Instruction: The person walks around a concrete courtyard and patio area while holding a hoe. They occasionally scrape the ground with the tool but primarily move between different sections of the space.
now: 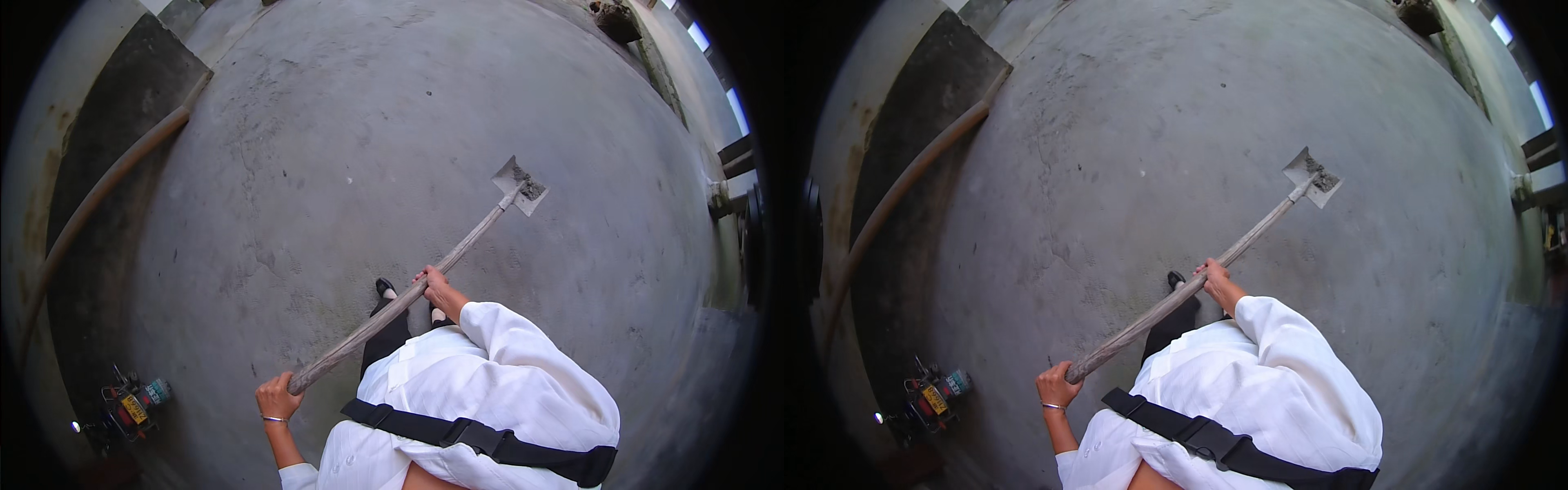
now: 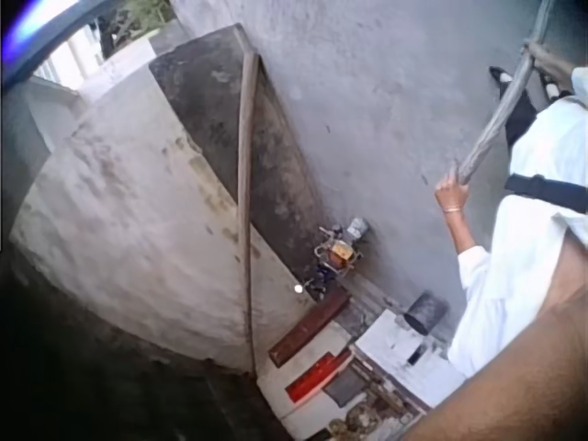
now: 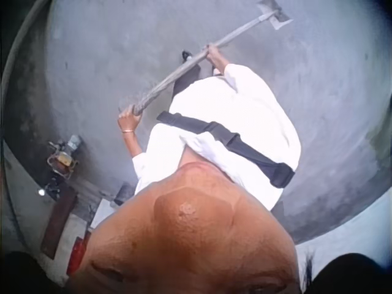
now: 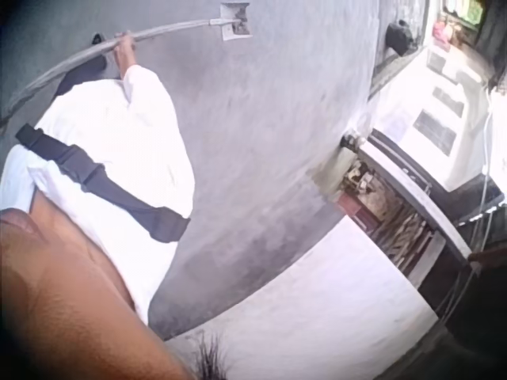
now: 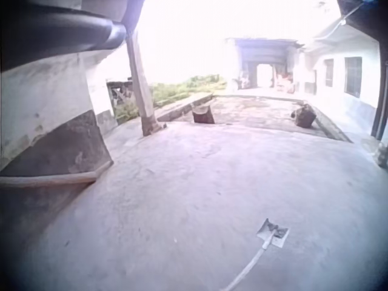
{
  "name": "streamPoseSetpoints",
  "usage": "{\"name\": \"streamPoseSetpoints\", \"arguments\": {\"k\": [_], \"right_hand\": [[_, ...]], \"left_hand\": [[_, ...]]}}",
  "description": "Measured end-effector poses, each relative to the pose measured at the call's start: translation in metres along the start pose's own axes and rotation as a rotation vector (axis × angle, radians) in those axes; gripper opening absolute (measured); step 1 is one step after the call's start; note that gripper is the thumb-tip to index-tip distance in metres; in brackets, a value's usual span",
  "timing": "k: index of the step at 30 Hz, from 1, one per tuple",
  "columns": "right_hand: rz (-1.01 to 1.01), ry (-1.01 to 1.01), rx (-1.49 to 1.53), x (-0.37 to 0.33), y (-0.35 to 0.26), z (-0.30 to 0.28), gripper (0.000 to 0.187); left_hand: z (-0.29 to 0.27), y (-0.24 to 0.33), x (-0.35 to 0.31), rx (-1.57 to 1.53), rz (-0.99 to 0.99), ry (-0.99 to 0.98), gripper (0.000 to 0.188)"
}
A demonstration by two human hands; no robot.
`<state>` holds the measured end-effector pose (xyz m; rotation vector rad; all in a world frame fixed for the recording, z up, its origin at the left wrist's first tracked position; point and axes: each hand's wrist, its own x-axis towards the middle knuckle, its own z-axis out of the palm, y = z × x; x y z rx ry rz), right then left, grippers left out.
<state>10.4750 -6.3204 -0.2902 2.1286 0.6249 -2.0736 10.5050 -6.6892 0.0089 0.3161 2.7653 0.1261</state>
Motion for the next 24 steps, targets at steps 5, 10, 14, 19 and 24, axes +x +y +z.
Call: {"name": "streamPoseSetpoints", "arguments": {"k": [5, 10, 14, 19, 24], "right_hand": [[0.065, -0.063, -0.101, 0.013, 0.008, 0.109, 0.005], [0.096, -0.154, -0.062, 0.001, 0.007, 0.215, 0.007], [0.046, -0.159, -0.106, -0.006, 0.003, 0.258, 0.006], [0.077, -0.184, -0.097, 0.006, 0.009, 0.282, 0.006], [0.034, -0.162, -0.123, 0.021, 0.013, 0.304, 0.005]], "left_hand": [[-0.024, -0.037, 0.049, 0.018, -0.085, 0.046, 0.028], [-0.056, -0.085, 0.117, 0.033, -0.079, 0.116, 0.028], [-0.067, -0.1, 0.144, 0.035, -0.088, 0.141, 0.027], [-0.076, -0.109, 0.16, 0.081, -0.086, 0.148, 0.028], [-0.055, -0.111, 0.162, 0.105, -0.166, 0.108, 0.029]]}}
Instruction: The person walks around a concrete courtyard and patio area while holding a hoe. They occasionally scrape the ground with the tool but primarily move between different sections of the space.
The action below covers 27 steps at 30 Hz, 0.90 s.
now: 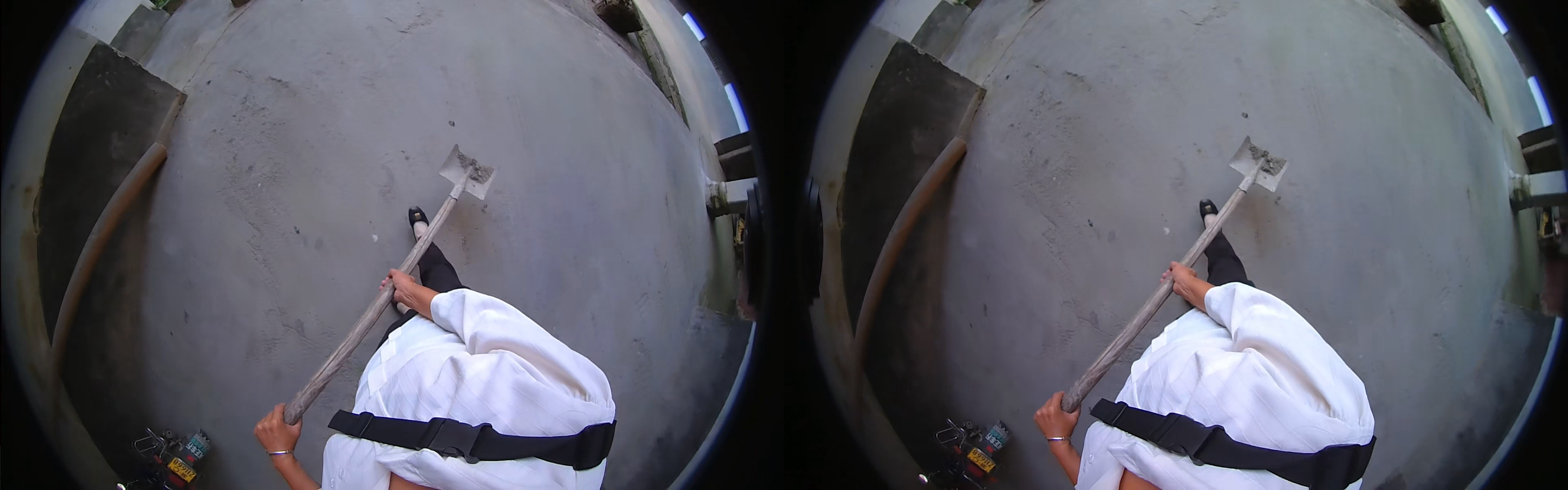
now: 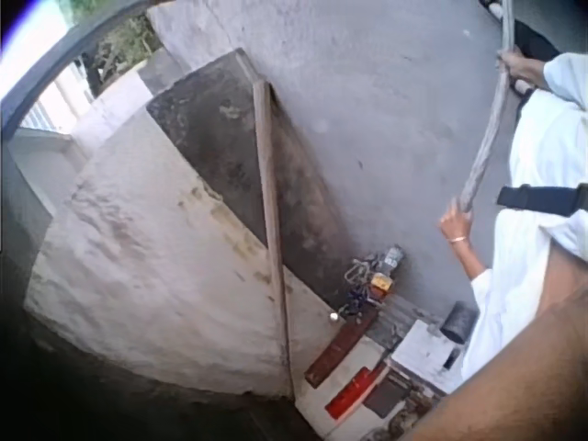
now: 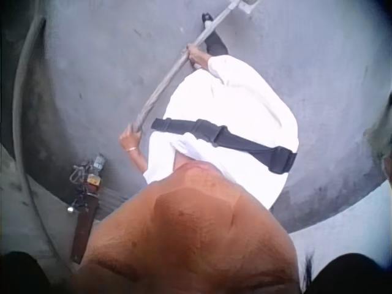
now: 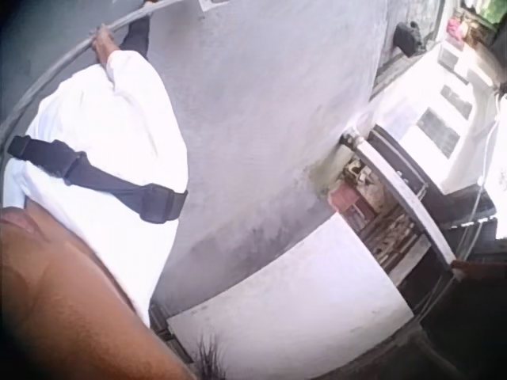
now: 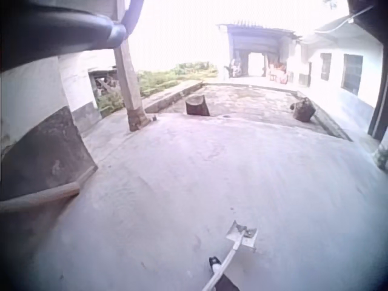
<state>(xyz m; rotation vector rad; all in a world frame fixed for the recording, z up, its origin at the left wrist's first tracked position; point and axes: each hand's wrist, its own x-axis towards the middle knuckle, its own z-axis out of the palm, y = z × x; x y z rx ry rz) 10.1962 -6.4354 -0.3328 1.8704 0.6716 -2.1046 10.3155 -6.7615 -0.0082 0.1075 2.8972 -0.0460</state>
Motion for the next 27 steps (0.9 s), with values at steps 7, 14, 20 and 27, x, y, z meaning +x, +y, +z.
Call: {"name": "streamPoseSetpoints", "arguments": {"k": [7, 14, 20, 27], "right_hand": [[0.016, -0.071, -0.029, 0.008, -0.007, 0.025, 0.008], [-0.054, -0.079, -0.003, 0.003, -0.02, 0.043, 0.006], [-0.108, -0.038, -0.054, -0.004, -0.003, 0.055, 0.006], [-0.048, -0.006, -0.035, -0.001, 0.039, 0.073, 0.008]], "left_hand": [[0.0, 0.012, 0.01, -0.032, -0.013, 0.029, 0.03], [-0.01, 0.019, 0.02, -0.047, 0.01, 0.021, 0.032], [-0.017, 0.0, 0.021, -0.056, 0.022, 0.035, 0.033], [0.005, -0.061, 0.026, -0.008, 0.036, 0.023, 0.033]]}}
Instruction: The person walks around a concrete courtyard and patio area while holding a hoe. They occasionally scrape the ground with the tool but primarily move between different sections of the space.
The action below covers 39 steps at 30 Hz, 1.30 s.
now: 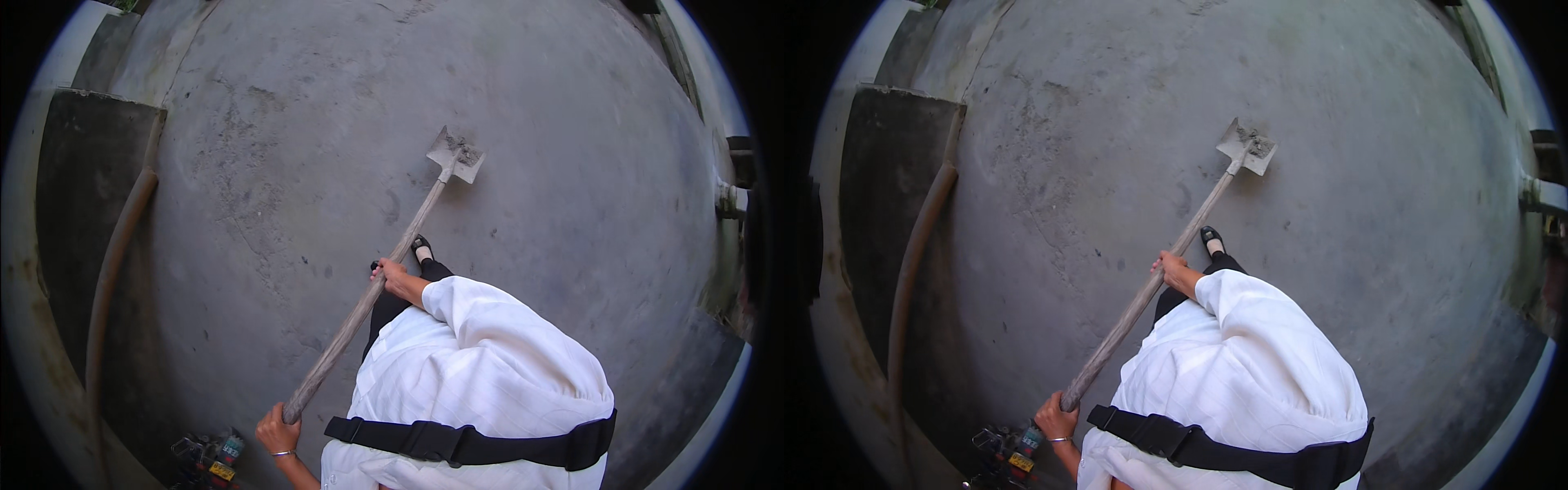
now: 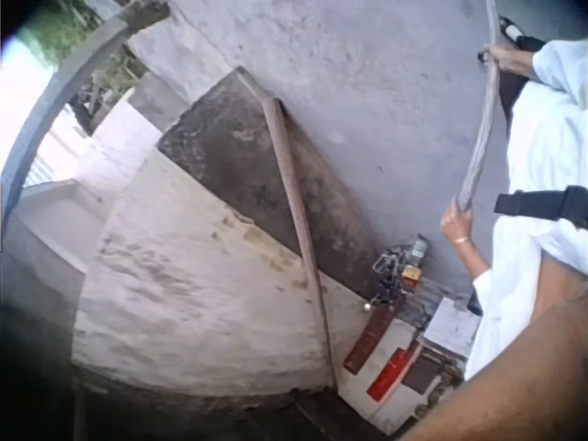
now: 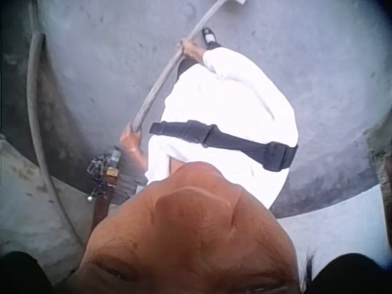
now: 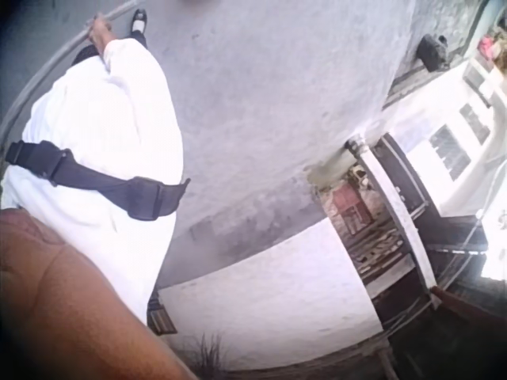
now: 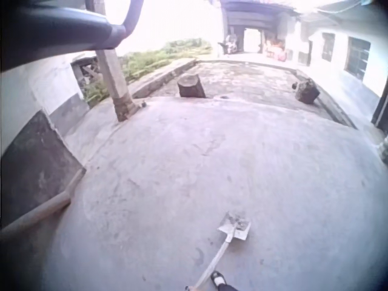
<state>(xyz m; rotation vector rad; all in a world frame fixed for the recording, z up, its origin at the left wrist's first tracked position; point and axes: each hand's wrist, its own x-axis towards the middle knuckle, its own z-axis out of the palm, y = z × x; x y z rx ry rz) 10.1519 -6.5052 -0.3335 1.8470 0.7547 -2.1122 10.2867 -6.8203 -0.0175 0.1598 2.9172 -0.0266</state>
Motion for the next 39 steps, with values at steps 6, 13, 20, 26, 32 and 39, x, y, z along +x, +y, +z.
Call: {"name": "streamPoseSetpoints", "arguments": {"k": [6, 13, 20, 26, 32, 39], "right_hand": [[0.009, -0.021, 0.038, 0.021, 0.008, 0.028, 0.009], [0.072, -0.169, 0.126, 0.035, -0.041, 0.064, 0.005], [0.097, -0.194, 0.265, 0.013, -0.144, 0.113, 0.009], [0.118, -0.22, 0.357, 0.051, -0.237, 0.158, 0.008], [0.214, -0.193, 0.347, 0.133, -0.34, 0.223, 0.006], [0.189, -0.167, 0.23, 0.118, -0.489, 0.321, 0.008]], "left_hand": [[0.017, -0.025, 0.034, -0.041, 0.044, 0.087, 0.03], [-0.04, -0.023, 0.128, 0.045, 0.158, 0.172, 0.027], [-0.127, 0.022, 0.23, 0.106, 0.24, 0.135, 0.029], [-0.168, 0.084, 0.379, 0.171, 0.324, 0.092, 0.024], [-0.163, 0.139, 0.512, 0.185, 0.32, 0.089, 0.021], [-0.253, 0.203, 0.642, 0.181, 0.191, -0.015, 0.024]]}}
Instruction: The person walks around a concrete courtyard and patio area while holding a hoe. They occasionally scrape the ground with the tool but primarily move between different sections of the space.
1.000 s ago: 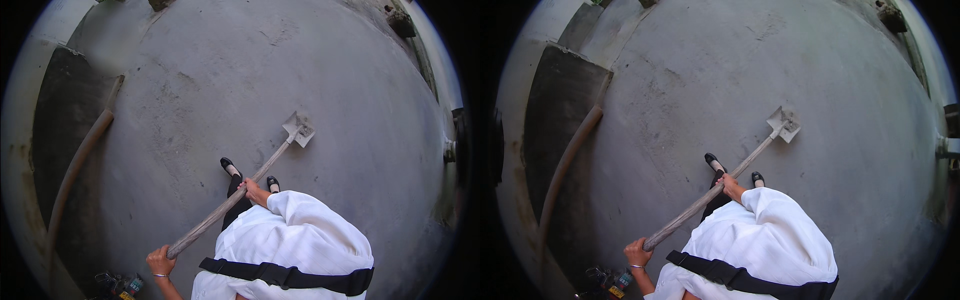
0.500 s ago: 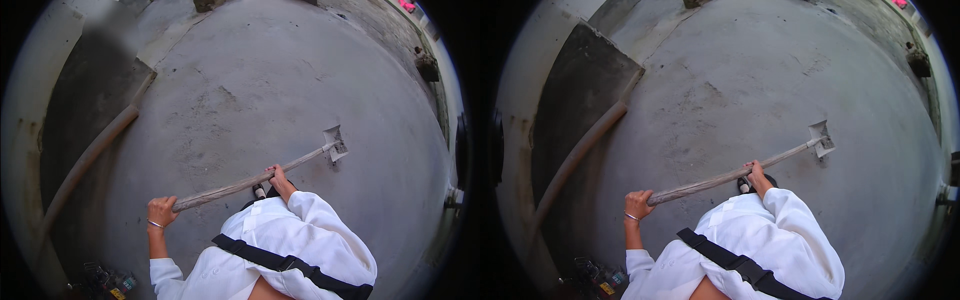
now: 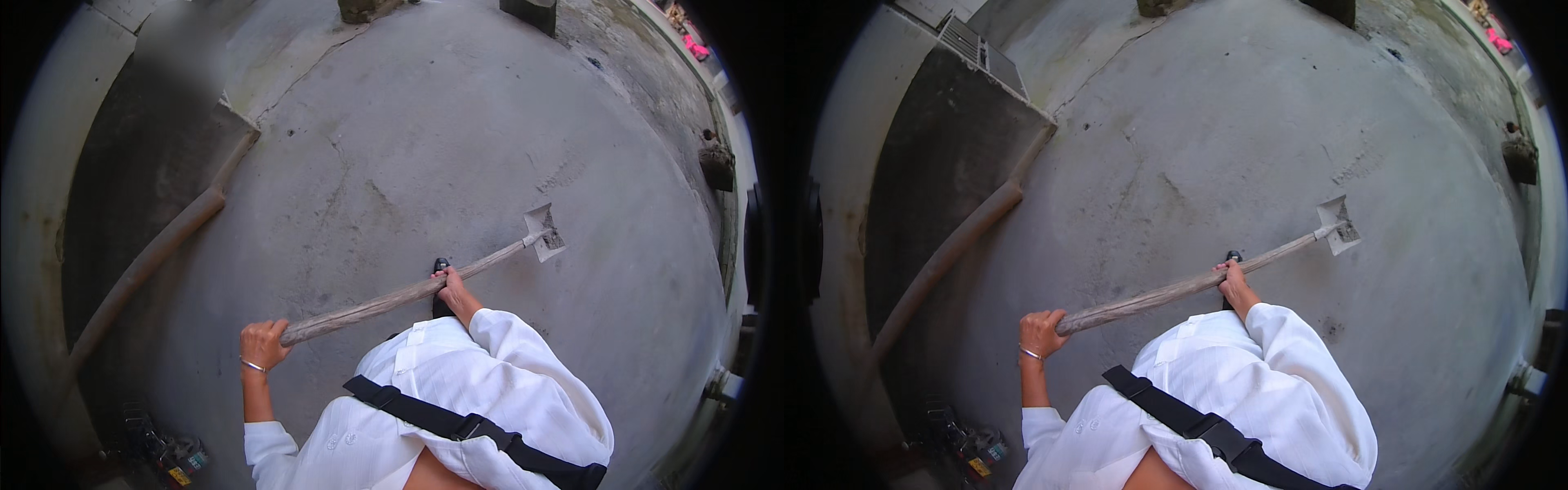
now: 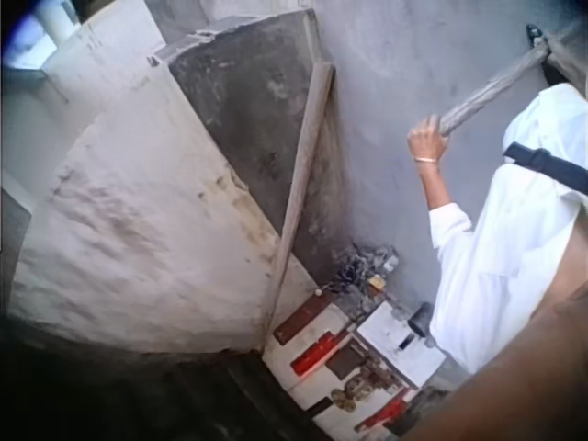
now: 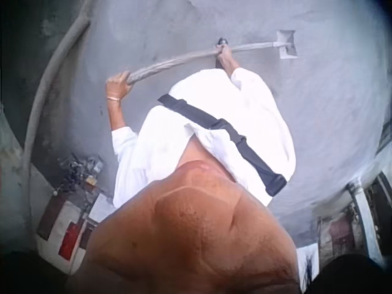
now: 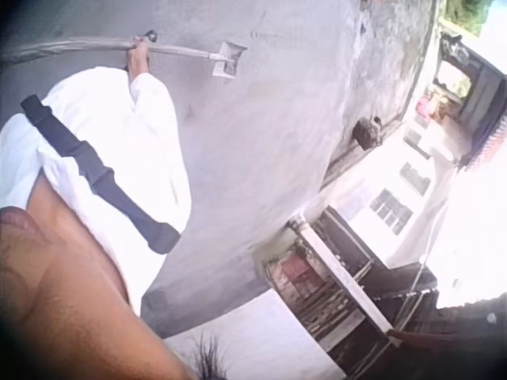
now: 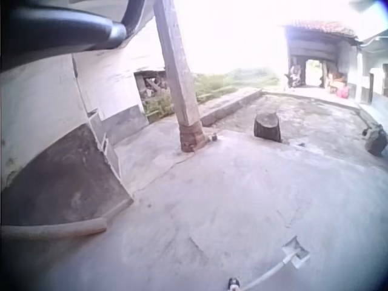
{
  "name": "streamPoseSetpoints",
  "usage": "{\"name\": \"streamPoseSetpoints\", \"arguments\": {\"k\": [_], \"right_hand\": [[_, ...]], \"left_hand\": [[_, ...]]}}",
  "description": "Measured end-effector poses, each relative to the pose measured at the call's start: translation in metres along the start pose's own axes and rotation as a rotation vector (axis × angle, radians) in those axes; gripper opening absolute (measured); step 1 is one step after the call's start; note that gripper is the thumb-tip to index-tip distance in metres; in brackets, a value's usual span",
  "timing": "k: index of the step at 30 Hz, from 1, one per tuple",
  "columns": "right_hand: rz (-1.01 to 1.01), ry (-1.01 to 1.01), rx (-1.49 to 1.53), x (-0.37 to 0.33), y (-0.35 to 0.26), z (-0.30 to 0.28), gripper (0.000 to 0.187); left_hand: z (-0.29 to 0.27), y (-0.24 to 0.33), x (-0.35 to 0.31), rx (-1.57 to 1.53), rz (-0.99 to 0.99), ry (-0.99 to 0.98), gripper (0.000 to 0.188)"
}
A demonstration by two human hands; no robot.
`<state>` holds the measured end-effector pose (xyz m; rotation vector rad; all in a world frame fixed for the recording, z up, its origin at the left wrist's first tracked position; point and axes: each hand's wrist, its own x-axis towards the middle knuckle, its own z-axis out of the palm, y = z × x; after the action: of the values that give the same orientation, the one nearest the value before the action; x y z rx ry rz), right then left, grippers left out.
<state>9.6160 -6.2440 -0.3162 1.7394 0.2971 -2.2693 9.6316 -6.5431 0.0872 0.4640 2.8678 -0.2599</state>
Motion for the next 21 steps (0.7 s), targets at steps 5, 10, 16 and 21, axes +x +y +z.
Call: {"name": "streamPoseSetpoints", "arguments": {"k": [5, 10, 16, 21], "right_hand": [[0.007, 0.121, -0.115, -0.053, -0.048, 0.143, 0.007], [0.032, 0.165, -0.26, -0.086, -0.109, 0.318, 0.005], [-0.026, 0.145, -0.235, -0.039, -0.171, 0.503, 0.005], [-0.043, 0.057, -0.131, 0.064, -0.184, 0.587, 0.007]], "left_hand": [[-0.095, -0.033, 0.073, -0.101, -0.131, -0.09, 0.028], [-0.163, -0.075, 0.181, -0.167, -0.257, -0.102, 0.029], [-0.18, -0.148, 0.355, -0.182, -0.25, -0.059, 0.029], [-0.152, -0.218, 0.48, -0.156, -0.165, 0.009, 0.028]]}}
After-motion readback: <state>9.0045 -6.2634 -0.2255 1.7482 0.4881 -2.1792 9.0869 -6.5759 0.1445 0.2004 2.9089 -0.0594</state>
